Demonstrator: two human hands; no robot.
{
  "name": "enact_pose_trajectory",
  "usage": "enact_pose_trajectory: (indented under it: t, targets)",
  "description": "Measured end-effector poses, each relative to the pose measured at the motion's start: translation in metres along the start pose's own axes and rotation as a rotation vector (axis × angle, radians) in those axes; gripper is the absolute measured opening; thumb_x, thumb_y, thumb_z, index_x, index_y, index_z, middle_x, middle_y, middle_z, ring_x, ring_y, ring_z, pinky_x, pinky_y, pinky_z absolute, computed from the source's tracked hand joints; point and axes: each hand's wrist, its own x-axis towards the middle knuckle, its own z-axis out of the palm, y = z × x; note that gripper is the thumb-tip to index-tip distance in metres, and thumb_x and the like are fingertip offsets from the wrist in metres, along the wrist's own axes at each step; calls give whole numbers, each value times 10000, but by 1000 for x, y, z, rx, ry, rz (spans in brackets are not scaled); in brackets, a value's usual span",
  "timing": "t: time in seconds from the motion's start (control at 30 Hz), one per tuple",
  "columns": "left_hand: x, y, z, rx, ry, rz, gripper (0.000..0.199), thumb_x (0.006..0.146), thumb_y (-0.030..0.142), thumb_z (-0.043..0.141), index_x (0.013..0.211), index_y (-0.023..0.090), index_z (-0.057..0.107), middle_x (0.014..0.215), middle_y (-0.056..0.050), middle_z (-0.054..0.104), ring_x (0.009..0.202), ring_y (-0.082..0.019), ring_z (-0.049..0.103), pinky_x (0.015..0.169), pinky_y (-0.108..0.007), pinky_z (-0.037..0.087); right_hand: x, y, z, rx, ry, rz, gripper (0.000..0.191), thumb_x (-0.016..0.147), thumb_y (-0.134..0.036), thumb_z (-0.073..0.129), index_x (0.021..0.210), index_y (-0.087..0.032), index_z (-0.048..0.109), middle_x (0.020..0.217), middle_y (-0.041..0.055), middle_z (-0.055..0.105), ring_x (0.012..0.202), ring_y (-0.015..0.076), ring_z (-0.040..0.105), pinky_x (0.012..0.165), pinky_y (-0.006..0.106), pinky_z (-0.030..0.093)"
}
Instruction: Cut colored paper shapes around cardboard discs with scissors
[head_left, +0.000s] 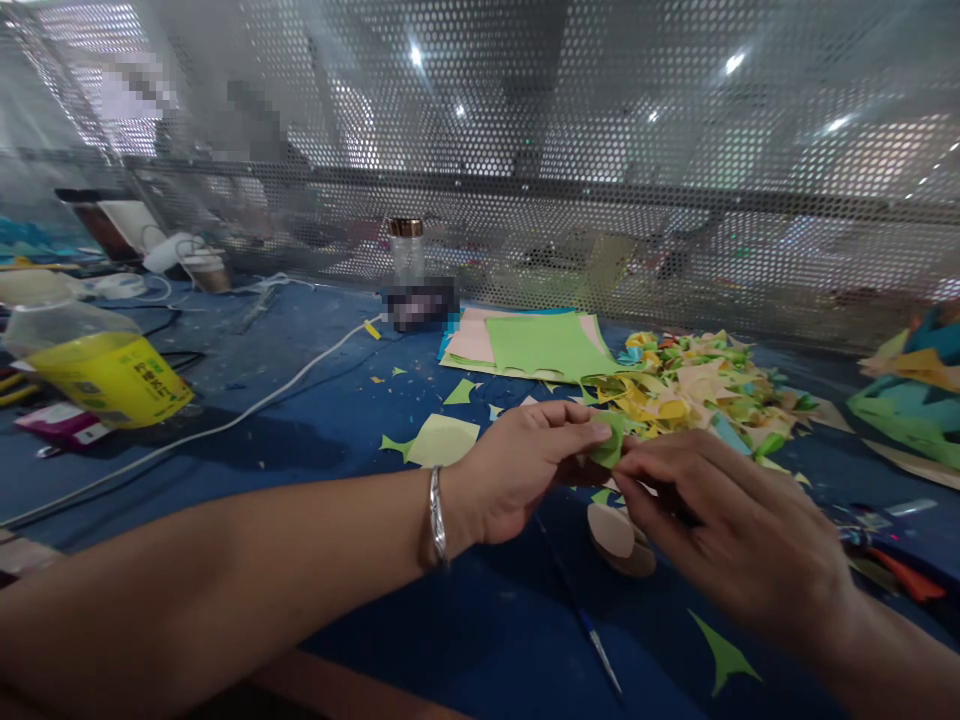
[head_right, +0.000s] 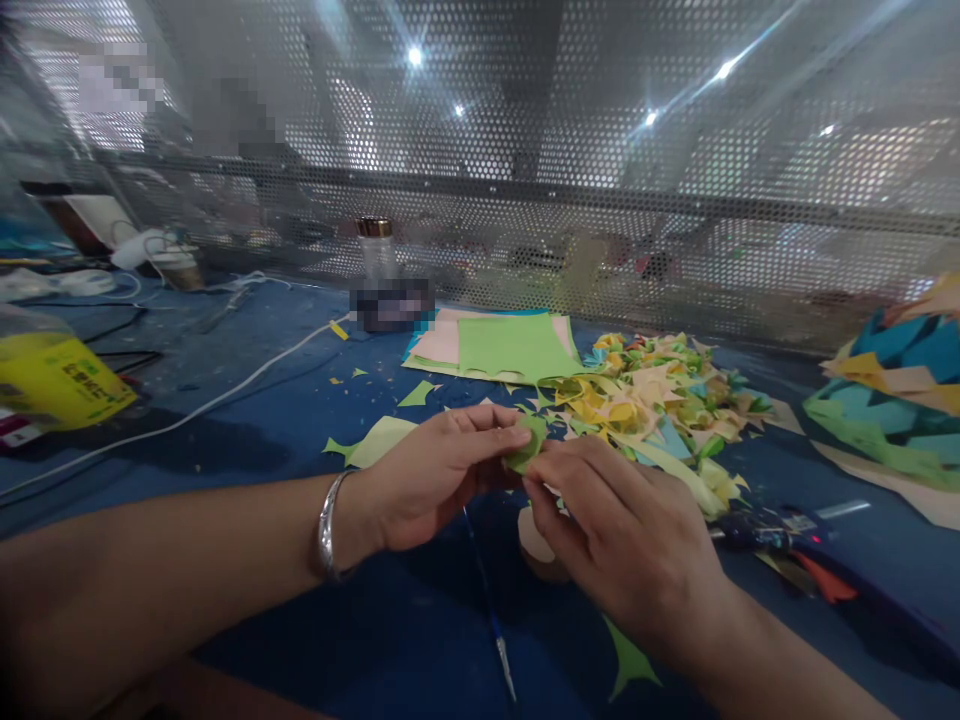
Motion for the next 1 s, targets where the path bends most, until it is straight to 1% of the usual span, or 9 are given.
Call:
enact_pose_trajectory:
  t: [0.1, 0.23, 0.4, 0.47, 0.57, 0.67, 0.83, 1.0]
  targets:
    - [5, 4, -5, 62, 18, 15, 144, 852, 109, 746, 742, 143, 659, 699, 13, 676, 656, -94, 597, 777, -268, 487, -1, 2, 2, 24, -16, 25, 69, 1044, -183, 511, 1050, -202, 577, 920, 71, 729, 829, 207, 739, 654, 313, 556]
    - [6, 3, -5, 97, 76, 2, 175, 892, 58, 676, 739, 139, 651, 672, 23, 660, 627, -83, 600, 782, -268, 496, -4, 4, 3, 63, -23, 57, 85, 1035, -204, 540, 1074, -192, 615, 958, 79, 737, 814, 203, 739, 619, 294, 565]
    - [4, 2, -2, 76, 94, 0, 191, 913, 64, 663, 745, 148, 624, 661, 30, 655, 622, -81, 617, 760, -253, 504, -5, 6, 2, 78, -20, 70, 132, 1025, -280, 586, 1092, -182, 643, 978, 84, 735, 790, 207, 740, 634, 299, 579]
    - [4, 2, -2, 68, 99, -4, 204, 918, 63, 659, 738, 148, 613, 655, 31, 656, 609, -75, 618, 739, -242, 506, -4, 7, 1, 69, -26, 61, 122, 1029, -268, 583, 1089, -183, 646, 970, 76, 732, 792, 198, 740, 643, 292, 575]
    - [3, 2, -2, 61, 75, -14, 183, 892, 61, 693, 747, 146, 620, 652, 35, 661, 594, -72, 628, 719, -232, 515, -4, 7, 1, 88, -25, 77, 105, 1048, -211, 534, 1032, -203, 637, 941, 59, 723, 807, 185, 737, 659, 284, 560]
    - [2, 0, -1, 70, 42, -37, 153, 847, 61, 739, 768, 145, 638, 648, 35, 672, 585, -79, 648, 731, -241, 538, -4, 8, 1, 176, -15, 151, 105, 1040, -192, 544, 970, -225, 615, 900, 35, 707, 792, 174, 722, 670, 280, 550]
    - [2, -1, 1, 80, 24, -59, 195, 896, 18, 594, 753, 145, 634, 655, 19, 689, 601, -97, 698, 778, -282, 570, -4, 12, 2, 195, 5, 242, 111, 1017, -223, 581, 917, -235, 627, 845, 22, 685, 725, 178, 693, 601, 288, 528]
    - [2, 0, 1, 102, -4, -63, 202, 872, 37, 566, 718, 148, 636, 648, 9, 683, 593, -112, 698, 797, -320, 581, -3, 13, 3, 212, -8, 265, 108, 1014, -206, 581, 913, -237, 604, 830, 23, 664, 719, 178, 675, 607, 293, 521]
